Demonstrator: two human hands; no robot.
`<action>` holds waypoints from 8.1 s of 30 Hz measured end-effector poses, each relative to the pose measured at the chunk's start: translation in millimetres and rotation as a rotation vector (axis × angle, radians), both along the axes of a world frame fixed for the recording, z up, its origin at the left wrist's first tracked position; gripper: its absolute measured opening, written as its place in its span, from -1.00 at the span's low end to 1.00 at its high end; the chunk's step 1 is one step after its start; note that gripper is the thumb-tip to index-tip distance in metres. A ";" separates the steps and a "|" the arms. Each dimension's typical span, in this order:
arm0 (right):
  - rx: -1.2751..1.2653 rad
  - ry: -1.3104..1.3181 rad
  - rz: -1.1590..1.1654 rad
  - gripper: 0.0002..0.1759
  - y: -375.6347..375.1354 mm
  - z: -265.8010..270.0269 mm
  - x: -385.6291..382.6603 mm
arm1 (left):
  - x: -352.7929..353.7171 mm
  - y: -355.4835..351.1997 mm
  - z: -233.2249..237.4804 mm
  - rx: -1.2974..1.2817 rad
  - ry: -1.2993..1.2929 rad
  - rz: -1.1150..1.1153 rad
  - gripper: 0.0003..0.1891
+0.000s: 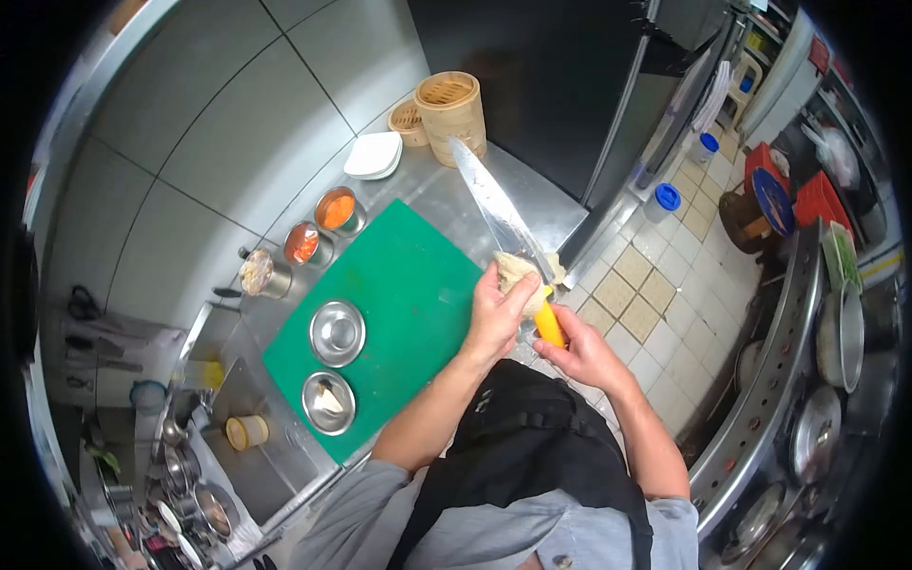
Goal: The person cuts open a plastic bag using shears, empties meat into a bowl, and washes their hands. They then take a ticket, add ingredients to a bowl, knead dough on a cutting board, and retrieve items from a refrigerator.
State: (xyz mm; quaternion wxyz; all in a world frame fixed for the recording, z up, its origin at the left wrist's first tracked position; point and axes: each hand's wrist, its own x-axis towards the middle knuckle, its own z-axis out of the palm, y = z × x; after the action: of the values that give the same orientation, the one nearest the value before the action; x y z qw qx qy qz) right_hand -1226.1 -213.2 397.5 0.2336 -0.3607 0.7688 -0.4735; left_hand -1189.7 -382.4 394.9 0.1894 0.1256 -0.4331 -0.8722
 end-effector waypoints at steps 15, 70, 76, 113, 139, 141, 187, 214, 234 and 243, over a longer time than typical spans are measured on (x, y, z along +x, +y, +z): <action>-0.044 -0.494 0.015 -0.57 36.2 10.2 -11.4 | -9.6 76.5 2.8 -0.026 -0.155 -0.026 -0.67; 0.200 -0.746 -0.613 -0.71 214.7 -32.4 51.1 | 23.3 9.9 -140.1 -0.997 -0.261 -0.112 -0.51; 0.242 -0.664 -0.528 -0.67 205.5 -30.8 30.5 | 50.8 -98.0 -84.0 -1.034 -0.468 0.423 -0.47; -0.009 0.368 0.281 -0.39 -167.2 -71.5 -83.7 | 264.0 -372.1 -85.8 -1.119 -1.085 0.364 -0.71; -0.552 -0.571 -0.831 -0.78 419.2 -40.1 -207.7 | -341.4 343.1 94.5 -1.303 0.101 -1.014 -0.77; -0.666 -0.571 -0.871 -0.76 423.5 -58.0 -229.6 | -389.5 356.0 91.0 -1.299 0.191 -0.952 -0.75; -0.822 -0.481 -1.047 -0.71 691.1 -87.8 -1080.6 | -892.8 527.7 8.0 -1.178 -0.232 -0.384 -0.46; -0.110 -0.963 -1.511 -0.81 758.9 -236.9 -1086.0 | -1109.0 285.1 -230.0 -0.842 -0.979 -0.372 -0.55; 0.568 -1.051 -0.426 -0.64 529.6 -401.8 -1191.7 | -1373.5 230.7 -476.8 -1.859 -0.904 -0.190 -0.46; 0.467 -1.133 -0.441 -0.67 507.9 -404.2 -1210.6 | -1399.4 222.9 -520.4 -2.075 -0.703 -0.047 -0.67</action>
State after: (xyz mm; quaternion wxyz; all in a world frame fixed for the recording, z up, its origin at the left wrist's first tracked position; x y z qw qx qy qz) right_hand -2436.7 294.7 -6.8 0.5724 0.1711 0.6653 -0.4477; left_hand -2589.1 -159.5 -125.4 0.0523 0.1384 -0.9890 -0.0019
